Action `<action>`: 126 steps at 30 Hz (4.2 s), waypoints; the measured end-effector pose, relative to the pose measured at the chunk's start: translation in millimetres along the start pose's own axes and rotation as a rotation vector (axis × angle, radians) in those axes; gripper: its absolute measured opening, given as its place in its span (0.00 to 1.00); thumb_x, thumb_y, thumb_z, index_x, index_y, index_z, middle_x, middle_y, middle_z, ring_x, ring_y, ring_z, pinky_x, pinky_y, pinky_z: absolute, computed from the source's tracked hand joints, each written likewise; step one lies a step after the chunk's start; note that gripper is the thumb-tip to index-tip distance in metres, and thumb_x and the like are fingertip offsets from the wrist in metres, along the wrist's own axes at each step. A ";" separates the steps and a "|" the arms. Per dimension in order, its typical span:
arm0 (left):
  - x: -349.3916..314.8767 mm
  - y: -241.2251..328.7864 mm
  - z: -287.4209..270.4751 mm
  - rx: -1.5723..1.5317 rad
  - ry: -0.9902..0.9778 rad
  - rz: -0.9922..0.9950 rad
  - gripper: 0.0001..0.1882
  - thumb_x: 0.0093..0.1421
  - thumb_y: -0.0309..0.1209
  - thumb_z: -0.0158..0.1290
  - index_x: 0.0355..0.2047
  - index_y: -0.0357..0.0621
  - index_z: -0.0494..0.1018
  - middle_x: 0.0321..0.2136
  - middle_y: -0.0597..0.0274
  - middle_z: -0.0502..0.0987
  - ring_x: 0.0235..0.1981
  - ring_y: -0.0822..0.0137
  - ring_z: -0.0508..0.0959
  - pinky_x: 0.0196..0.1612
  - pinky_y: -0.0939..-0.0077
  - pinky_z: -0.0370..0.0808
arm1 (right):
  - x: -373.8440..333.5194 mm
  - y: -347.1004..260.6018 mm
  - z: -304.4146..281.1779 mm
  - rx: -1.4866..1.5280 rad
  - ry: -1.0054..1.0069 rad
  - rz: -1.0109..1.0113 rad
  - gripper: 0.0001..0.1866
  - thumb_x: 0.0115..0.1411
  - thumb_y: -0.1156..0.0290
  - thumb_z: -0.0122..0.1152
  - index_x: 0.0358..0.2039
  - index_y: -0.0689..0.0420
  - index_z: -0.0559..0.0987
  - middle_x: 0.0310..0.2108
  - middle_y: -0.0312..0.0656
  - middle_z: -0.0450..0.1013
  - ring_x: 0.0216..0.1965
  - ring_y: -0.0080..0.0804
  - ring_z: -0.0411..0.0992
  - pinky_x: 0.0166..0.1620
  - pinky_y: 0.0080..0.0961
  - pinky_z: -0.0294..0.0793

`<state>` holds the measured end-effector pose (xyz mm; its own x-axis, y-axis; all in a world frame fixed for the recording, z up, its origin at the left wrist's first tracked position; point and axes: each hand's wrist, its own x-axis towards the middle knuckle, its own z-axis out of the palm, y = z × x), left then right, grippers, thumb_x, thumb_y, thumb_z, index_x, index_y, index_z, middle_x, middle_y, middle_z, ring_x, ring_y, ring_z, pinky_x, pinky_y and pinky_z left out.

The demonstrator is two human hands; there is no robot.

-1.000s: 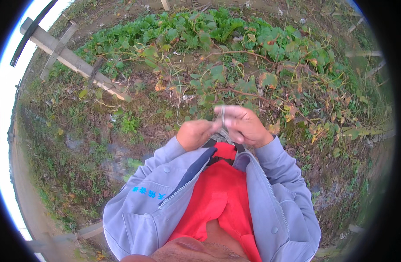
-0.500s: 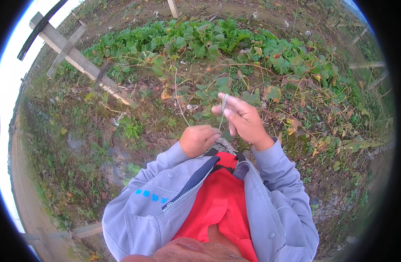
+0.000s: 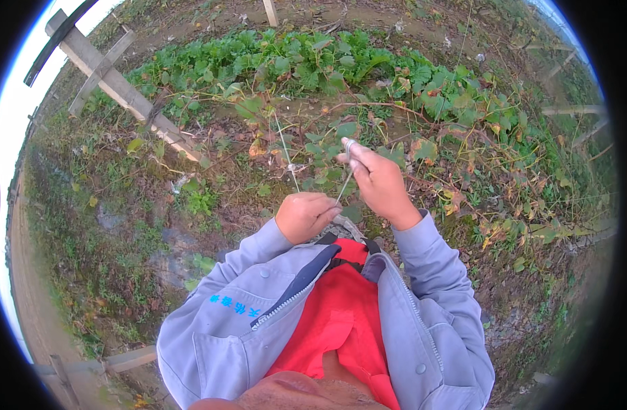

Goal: The person ties small white strings around plant stems and secures them to wooden stakes in a vineyard. They repeatedly pull, wrap, and knot the strings to fasten the plants to the support structure.

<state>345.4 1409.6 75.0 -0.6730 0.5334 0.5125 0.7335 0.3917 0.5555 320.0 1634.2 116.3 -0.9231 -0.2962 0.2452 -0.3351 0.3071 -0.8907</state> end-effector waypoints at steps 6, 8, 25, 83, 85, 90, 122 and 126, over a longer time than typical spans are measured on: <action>0.5 -13.4 -20.9 0.027 0.187 -0.103 0.06 0.62 0.29 0.59 0.38 0.43 0.82 0.29 0.54 0.81 0.31 0.52 0.81 0.36 0.59 0.77 | -9.4 3.7 -29.0 0.341 -0.722 0.164 0.21 0.69 0.71 0.56 0.61 0.63 0.75 0.40 0.46 0.84 0.22 0.22 0.73 0.25 0.20 0.71; 2.3 -13.1 -21.8 -0.037 0.172 -0.071 0.06 0.63 0.29 0.59 0.39 0.44 0.81 0.29 0.55 0.80 0.32 0.52 0.81 0.37 0.59 0.76 | -14.5 -11.5 -29.0 0.829 -0.674 0.321 0.23 0.68 0.70 0.58 0.62 0.62 0.74 0.39 0.45 0.83 0.14 0.10 0.61 0.18 0.12 0.57; 34.6 -4.8 -14.3 0.147 0.175 0.150 0.05 0.61 0.30 0.59 0.34 0.43 0.78 0.28 0.55 0.79 0.33 0.52 0.80 0.41 0.58 0.77 | -38.9 -31.9 -47.9 0.887 -0.423 0.180 0.23 0.69 0.69 0.57 0.62 0.63 0.73 0.40 0.42 0.82 0.15 0.11 0.63 0.17 0.12 0.59; -1.7 -18.4 50.2 -0.310 0.010 -0.258 0.07 0.64 0.31 0.60 0.39 0.41 0.81 0.30 0.55 0.77 0.31 0.56 0.80 0.35 0.65 0.77 | -51.6 56.2 -20.7 0.405 -0.530 0.662 0.16 0.65 0.72 0.53 0.51 0.61 0.80 0.36 0.38 0.82 0.20 0.15 0.64 0.24 0.16 0.64; -4.1 -20.9 51.0 -0.427 0.053 -0.295 0.09 0.66 0.32 0.59 0.42 0.40 0.81 0.33 0.57 0.79 0.31 0.61 0.80 0.36 0.67 0.77 | -52.8 55.1 -19.5 0.613 -0.546 0.644 0.17 0.65 0.69 0.55 0.51 0.62 0.79 0.35 0.39 0.82 0.19 0.14 0.63 0.23 0.15 0.62; -13.5 -19.6 49.3 -1.006 -0.052 -0.639 0.15 0.69 0.33 0.58 0.50 0.36 0.78 0.41 0.61 0.81 0.36 0.73 0.80 0.42 0.74 0.79 | -51.4 60.0 -6.6 0.789 -0.532 0.582 0.18 0.64 0.67 0.61 0.51 0.63 0.80 0.34 0.39 0.80 0.19 0.13 0.62 0.23 0.14 0.59; -22.2 -29.4 61.0 -1.136 0.054 -0.981 0.09 0.67 0.29 0.60 0.42 0.39 0.73 0.33 0.64 0.80 0.29 0.76 0.81 0.19 0.87 0.71 | -72.7 62.1 53.1 0.562 0.055 0.561 0.17 0.66 0.69 0.64 0.53 0.63 0.83 0.30 0.36 0.78 0.21 0.16 0.68 0.25 0.18 0.70; -19.3 -25.8 60.1 -1.139 0.074 -0.982 0.09 0.68 0.29 0.59 0.43 0.39 0.75 0.34 0.63 0.81 0.29 0.77 0.80 0.18 0.87 0.70 | -69.0 63.7 54.1 0.490 0.079 0.514 0.17 0.66 0.70 0.65 0.53 0.62 0.83 0.29 0.36 0.78 0.22 0.17 0.69 0.24 0.18 0.69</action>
<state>345.1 1434.3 11.4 -0.8673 0.3606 -0.3433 -0.4401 -0.2330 0.8672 372.5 1625.3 21.9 -0.9585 -0.1514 -0.2418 0.2526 -0.0569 -0.9659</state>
